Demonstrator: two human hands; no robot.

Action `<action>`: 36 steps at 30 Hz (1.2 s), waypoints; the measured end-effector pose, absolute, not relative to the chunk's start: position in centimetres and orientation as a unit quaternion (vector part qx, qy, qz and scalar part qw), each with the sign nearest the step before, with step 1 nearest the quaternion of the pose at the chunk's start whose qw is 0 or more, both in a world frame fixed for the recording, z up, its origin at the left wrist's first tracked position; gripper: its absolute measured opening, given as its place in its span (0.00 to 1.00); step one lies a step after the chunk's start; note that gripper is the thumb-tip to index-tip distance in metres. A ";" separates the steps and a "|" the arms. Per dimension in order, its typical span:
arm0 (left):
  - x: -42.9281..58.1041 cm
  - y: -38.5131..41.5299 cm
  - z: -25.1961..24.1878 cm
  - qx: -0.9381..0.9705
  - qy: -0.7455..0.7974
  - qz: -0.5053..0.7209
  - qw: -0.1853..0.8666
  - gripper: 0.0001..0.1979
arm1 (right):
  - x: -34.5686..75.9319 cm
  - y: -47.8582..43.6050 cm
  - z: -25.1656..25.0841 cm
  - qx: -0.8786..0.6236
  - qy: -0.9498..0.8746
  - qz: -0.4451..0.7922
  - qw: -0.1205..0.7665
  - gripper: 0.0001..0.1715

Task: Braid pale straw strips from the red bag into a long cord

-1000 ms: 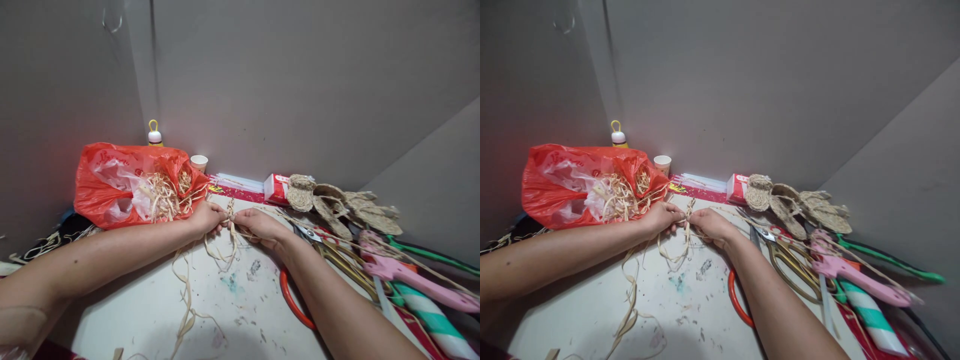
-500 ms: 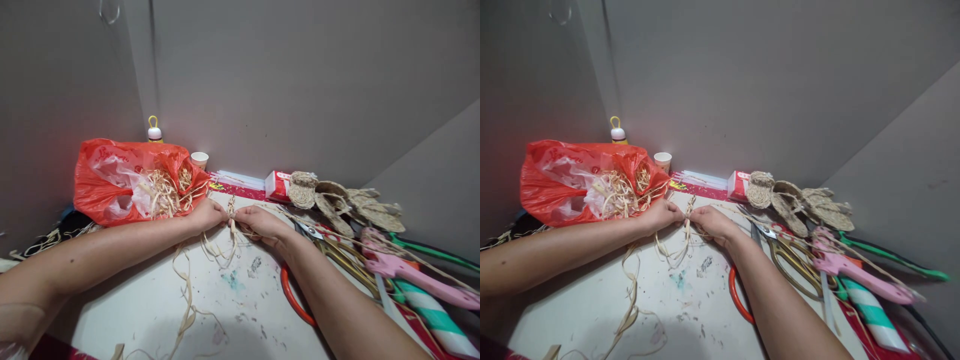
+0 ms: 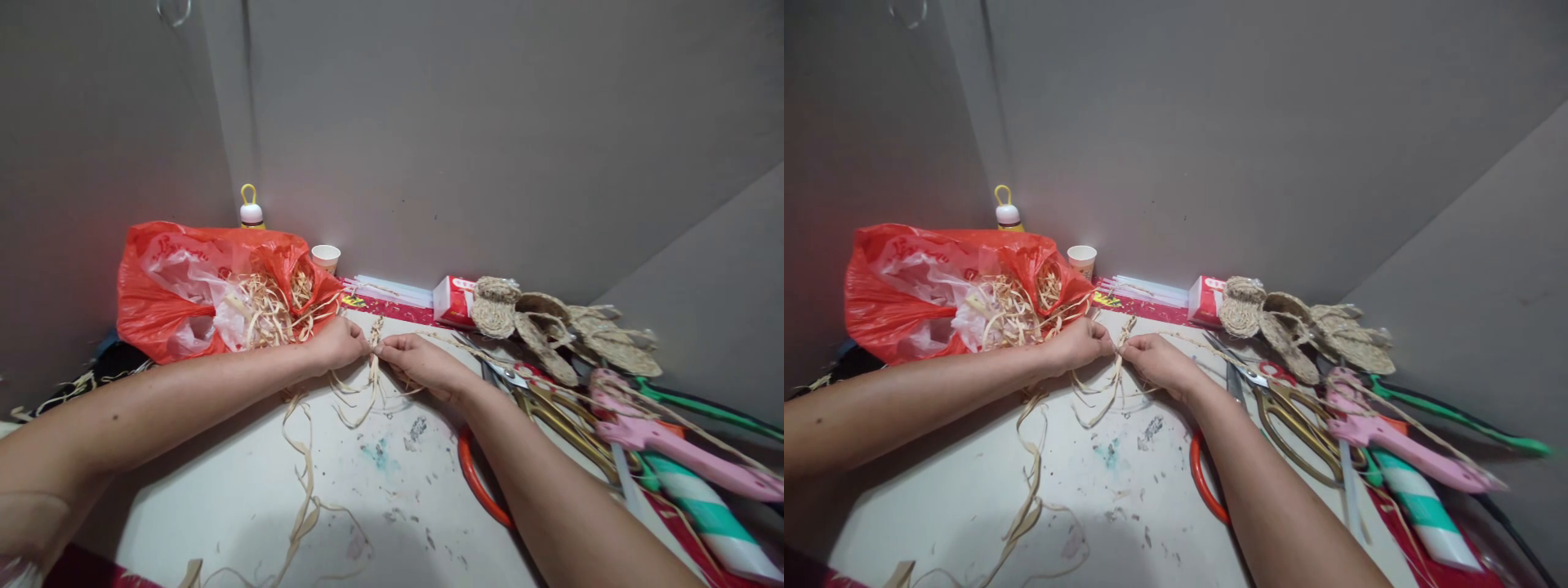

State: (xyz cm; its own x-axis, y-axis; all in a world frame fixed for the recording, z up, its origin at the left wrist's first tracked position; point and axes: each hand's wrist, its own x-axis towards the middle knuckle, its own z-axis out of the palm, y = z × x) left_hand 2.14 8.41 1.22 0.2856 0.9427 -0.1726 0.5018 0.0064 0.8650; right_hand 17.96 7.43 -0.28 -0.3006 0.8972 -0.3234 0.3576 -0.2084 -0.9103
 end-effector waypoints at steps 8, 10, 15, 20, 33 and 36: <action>2.3 8.5 1.3 0.649 0.556 0.232 0.464 0.07 | 18.0 7.4 -0.2 -0.546 -0.613 0.520 0.238 0.15; 2.3 8.6 1.3 0.655 0.556 0.229 0.458 0.08 | 17.9 7.2 0.2 -0.543 -0.615 0.523 0.232 0.14; 2.5 8.8 1.4 0.675 0.566 0.209 0.425 0.07 | 17.7 7.1 0.1 -0.550 -0.609 0.520 0.236 0.13; 3.0 8.4 2.1 0.696 0.584 0.188 0.374 0.05 | 17.2 7.5 -0.9 -0.571 -0.581 0.515 0.268 0.12; 4.3 7.0 1.8 0.678 0.571 0.141 0.440 0.08 | 16.8 7.1 -0.3 -0.510 -0.494 0.633 0.308 0.17; 4.4 6.7 1.5 0.707 0.571 0.154 0.389 0.12 | 16.8 7.1 -0.2 -0.495 -0.487 0.649 0.312 0.16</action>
State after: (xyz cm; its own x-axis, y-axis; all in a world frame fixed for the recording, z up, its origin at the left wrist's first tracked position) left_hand 4.36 6.71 1.48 0.3012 0.9263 -0.2264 0.6874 -0.0464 0.7248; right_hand 16.83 7.08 -0.23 -0.3151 0.8866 -0.3386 0.0776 -0.3315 -0.9402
